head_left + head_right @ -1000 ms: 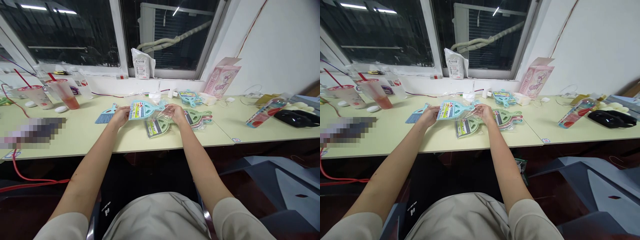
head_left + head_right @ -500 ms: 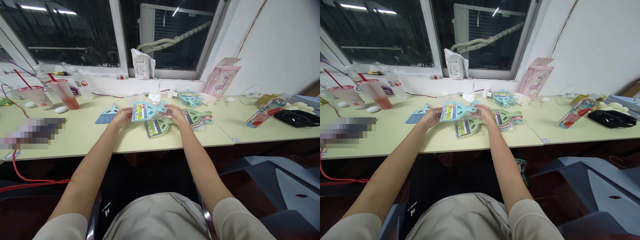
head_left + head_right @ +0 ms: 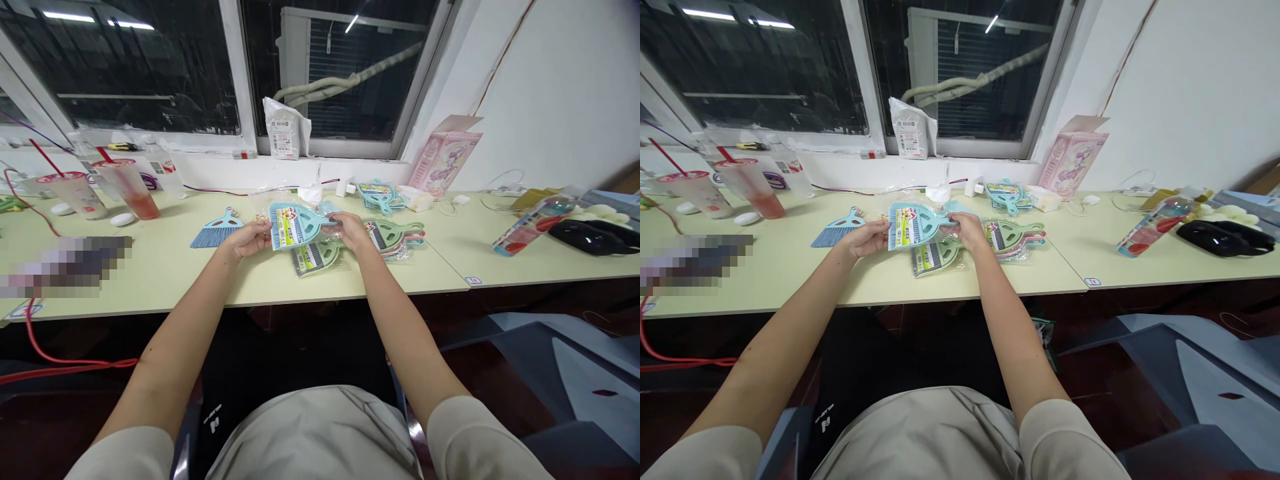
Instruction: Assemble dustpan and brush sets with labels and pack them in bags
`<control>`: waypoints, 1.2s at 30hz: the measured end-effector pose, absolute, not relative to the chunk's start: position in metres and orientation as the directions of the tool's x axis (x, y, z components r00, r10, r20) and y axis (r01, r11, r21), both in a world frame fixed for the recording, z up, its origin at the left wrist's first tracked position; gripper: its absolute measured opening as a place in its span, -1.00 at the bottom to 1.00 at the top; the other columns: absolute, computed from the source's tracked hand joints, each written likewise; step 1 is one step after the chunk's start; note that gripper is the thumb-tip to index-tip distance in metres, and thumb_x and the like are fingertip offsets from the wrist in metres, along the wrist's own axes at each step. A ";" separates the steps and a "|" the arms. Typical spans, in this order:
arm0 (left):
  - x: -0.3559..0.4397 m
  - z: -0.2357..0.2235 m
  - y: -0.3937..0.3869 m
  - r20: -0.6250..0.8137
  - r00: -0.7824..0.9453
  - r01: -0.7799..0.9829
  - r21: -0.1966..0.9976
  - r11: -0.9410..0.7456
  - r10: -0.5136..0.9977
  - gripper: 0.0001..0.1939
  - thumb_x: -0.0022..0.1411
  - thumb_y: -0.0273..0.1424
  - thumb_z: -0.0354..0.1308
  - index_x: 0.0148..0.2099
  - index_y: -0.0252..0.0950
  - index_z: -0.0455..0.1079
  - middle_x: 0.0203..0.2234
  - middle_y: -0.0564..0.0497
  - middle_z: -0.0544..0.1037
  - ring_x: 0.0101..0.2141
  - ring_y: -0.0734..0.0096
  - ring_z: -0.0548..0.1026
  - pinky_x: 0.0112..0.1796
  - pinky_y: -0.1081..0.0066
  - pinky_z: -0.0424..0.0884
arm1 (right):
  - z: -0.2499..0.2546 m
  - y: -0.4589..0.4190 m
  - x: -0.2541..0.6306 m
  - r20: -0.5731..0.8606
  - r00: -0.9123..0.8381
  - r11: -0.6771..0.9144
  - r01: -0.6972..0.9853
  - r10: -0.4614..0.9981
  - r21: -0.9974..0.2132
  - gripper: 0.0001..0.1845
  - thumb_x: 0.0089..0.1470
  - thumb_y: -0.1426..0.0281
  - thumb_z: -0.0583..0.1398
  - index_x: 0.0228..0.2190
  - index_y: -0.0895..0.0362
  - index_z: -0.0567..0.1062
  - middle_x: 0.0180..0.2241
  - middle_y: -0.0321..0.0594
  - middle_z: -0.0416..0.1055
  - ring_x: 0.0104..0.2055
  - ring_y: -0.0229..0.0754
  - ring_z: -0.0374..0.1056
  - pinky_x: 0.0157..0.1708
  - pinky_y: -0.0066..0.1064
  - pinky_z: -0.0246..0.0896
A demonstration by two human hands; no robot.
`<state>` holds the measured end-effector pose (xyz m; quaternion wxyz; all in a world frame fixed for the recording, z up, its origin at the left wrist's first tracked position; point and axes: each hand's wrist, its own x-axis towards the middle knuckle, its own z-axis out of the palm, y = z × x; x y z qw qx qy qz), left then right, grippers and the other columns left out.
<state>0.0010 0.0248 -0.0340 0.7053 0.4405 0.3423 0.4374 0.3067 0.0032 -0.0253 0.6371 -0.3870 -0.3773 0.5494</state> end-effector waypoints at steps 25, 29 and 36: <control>0.007 -0.029 0.027 -0.069 0.118 -0.376 0.920 0.109 0.991 -0.81 0.08 -0.67 0.30 -0.20 -0.45 0.55 -0.52 0.01 0.50 -0.56 0.54 0.43 -0.50 0.51 0.43 | -0.028 0.007 0.311 0.043 0.228 0.123 -0.347 0.973 -0.930 -0.85 0.14 0.60 0.26 -0.37 0.13 0.48 -0.49 -0.23 0.56 -0.49 -0.14 0.58 -0.37 -0.25 0.64; 0.008 -0.030 0.027 -0.020 0.050 -0.320 0.947 0.035 0.999 -0.75 0.01 -0.62 0.34 -0.19 -0.42 0.56 -0.50 0.02 0.50 -0.54 0.52 0.42 -0.52 0.50 0.39 | -0.024 0.003 0.306 0.023 0.212 0.092 -0.323 0.977 -0.942 -0.84 0.11 0.60 0.27 -0.37 0.12 0.44 -0.47 -0.25 0.55 -0.46 -0.16 0.57 -0.34 -0.25 0.64; 0.003 -0.031 0.026 -0.007 -0.055 -0.102 0.995 0.001 0.998 -0.83 -0.06 -0.57 0.35 -0.33 -0.37 0.53 -0.49 -0.01 0.54 -0.51 0.48 0.43 -0.46 0.45 0.43 | -0.019 -0.005 0.302 0.080 0.167 0.079 0.011 0.983 -0.997 -0.83 0.07 0.50 0.28 -0.35 0.07 0.38 -0.54 -0.34 0.42 -0.55 -0.15 0.50 -0.60 -0.43 0.37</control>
